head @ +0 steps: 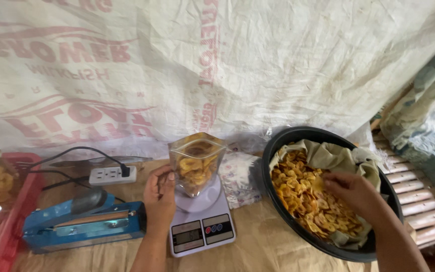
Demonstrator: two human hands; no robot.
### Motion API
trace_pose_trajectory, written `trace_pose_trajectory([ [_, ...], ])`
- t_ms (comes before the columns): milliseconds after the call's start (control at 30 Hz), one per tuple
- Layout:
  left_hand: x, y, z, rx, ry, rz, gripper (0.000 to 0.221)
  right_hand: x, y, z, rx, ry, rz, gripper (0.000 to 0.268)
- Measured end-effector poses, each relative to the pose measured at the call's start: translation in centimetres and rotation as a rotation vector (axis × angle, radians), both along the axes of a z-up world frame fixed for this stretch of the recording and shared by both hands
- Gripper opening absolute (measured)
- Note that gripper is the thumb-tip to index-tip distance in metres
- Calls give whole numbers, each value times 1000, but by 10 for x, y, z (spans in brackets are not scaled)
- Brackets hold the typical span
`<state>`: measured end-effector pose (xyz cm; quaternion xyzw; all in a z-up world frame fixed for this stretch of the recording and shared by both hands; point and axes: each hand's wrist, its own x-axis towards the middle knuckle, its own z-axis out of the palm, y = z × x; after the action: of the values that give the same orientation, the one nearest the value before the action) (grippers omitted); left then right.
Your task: The person fills a plastic pouch with banana chips from a bowl by hand, places the pouch on a digital scale to weigh it, and سپس closes the top of the pouch.
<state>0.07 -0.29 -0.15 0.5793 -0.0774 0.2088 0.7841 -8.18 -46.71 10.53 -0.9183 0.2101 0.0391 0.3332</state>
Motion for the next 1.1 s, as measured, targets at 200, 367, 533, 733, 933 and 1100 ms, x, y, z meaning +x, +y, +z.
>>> trace_pose_trajectory([
  [200, 2, -2, -10, -47, -76, -47, 21, 10, 170, 120, -11, -758, 367, 24],
  [367, 0, -4, -4, -40, -39, -43, 20, 38, 267, 153, -96, -887, 647, 26],
  [533, 2, -3, -2, -34, -44, -53, 19, 47, 272, 142, -225, -852, 669, 27],
  [733, 0, -4, -1, -16, -26, -36, 19, 37, 188, 122, -79, -719, 343, 23],
  [933, 2, 2, 1, 29, 22, -3, 19, -1, 95, 60, -162, 129, 103, 37],
  [1100, 4, 3, -8, 43, 27, -18, 21, -12, 32, -41, -295, 213, 540, 83],
])
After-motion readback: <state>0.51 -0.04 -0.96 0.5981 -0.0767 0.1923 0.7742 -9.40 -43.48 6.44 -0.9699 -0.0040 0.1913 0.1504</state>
